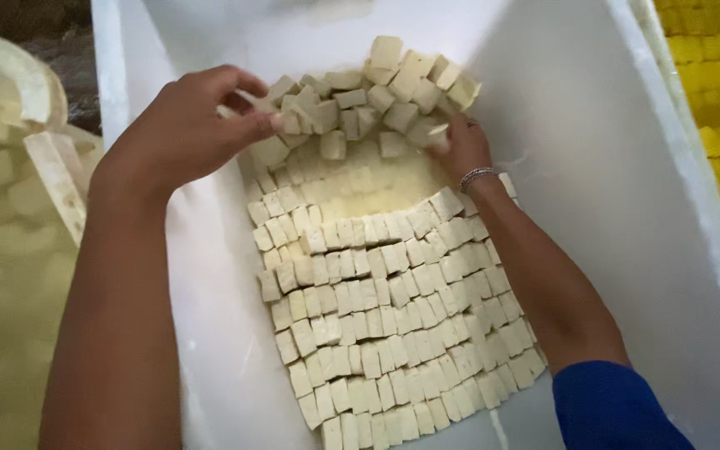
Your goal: The person lifts tofu cubes from a tub of water and arranges them in neat rows in a white plastic tub, transferring handfuls of cubes between tubs and placing them one at a time to fill the rows.
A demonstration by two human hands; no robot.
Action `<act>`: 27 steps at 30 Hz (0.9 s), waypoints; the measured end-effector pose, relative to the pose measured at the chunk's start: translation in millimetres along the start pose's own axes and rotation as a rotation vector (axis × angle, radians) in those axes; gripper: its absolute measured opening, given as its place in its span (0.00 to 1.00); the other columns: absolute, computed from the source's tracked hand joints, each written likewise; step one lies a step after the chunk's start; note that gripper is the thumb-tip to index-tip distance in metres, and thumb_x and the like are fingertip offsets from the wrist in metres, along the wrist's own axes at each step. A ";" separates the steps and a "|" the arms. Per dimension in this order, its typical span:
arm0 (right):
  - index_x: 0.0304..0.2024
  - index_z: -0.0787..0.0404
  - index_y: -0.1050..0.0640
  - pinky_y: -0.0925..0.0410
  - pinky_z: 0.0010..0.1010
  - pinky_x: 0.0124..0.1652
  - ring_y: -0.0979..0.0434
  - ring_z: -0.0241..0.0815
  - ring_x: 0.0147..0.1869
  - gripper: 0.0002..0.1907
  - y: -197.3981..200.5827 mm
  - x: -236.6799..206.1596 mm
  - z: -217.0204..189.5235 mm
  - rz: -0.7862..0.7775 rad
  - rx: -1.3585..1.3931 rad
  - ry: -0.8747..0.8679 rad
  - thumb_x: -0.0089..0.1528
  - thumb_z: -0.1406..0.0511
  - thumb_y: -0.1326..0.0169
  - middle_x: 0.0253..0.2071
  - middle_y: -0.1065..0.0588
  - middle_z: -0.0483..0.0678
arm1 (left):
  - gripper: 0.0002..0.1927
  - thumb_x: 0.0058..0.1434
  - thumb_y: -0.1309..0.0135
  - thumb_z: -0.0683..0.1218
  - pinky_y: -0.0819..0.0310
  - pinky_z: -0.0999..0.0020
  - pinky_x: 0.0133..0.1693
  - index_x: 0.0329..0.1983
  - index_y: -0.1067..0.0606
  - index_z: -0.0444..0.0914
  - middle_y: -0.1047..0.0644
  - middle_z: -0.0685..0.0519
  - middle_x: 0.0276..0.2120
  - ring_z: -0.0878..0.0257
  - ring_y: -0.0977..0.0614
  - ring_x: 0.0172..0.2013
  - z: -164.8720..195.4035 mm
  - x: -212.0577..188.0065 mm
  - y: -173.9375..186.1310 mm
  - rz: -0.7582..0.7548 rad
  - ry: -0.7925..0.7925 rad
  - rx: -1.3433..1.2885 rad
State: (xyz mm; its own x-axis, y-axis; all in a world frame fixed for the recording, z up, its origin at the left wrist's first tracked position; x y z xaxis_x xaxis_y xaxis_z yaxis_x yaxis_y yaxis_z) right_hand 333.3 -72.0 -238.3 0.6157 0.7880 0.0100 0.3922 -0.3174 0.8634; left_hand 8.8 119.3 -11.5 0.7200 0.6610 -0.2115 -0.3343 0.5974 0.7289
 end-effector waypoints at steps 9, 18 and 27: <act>0.46 0.65 0.28 0.29 0.47 0.45 0.24 0.56 0.45 0.24 -4.6 2.0 -1.9 0.188 -0.010 -0.055 0.57 0.62 0.30 0.43 0.26 0.59 | 0.30 0.59 0.39 0.61 0.25 0.56 0.47 0.59 0.25 0.39 0.18 0.48 0.47 0.55 0.18 0.47 0.6 0.6 3.0 0.006 -0.088 -0.013; 0.51 0.62 0.31 0.26 0.42 0.52 0.22 0.56 0.52 0.27 -4.7 13.0 16.4 0.175 0.148 -0.056 0.56 0.64 0.31 0.48 0.27 0.56 | 0.28 0.59 0.38 0.60 0.25 0.59 0.45 0.58 0.24 0.41 0.18 0.51 0.47 0.57 0.17 0.45 1.0 -2.6 3.9 -0.010 -0.069 -0.017; 0.58 0.62 0.32 0.27 0.48 0.50 0.25 0.64 0.54 0.31 -23.6 37.6 -0.5 -0.129 -0.080 0.368 0.57 0.65 0.31 0.62 0.34 0.65 | 0.26 0.61 0.39 0.59 0.25 0.62 0.44 0.57 0.24 0.40 0.18 0.53 0.44 0.61 0.18 0.42 0.0 1.9 4.7 -0.005 -0.150 -0.081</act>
State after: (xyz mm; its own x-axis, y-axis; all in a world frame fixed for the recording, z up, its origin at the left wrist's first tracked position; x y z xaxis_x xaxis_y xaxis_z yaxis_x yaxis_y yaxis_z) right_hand 346.9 -34.6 -258.1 0.2731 0.9597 0.0659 0.3873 -0.1724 0.9057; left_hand 8.6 123.4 -8.4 0.8025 0.5861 -0.1114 -0.3736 0.6393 0.6721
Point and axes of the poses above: each hand's wrist, its own x-axis towards the middle knuckle, its own y-axis out of the back of the hand, z = x × y, the point moved 3 cm from there along x, towards the middle knuckle
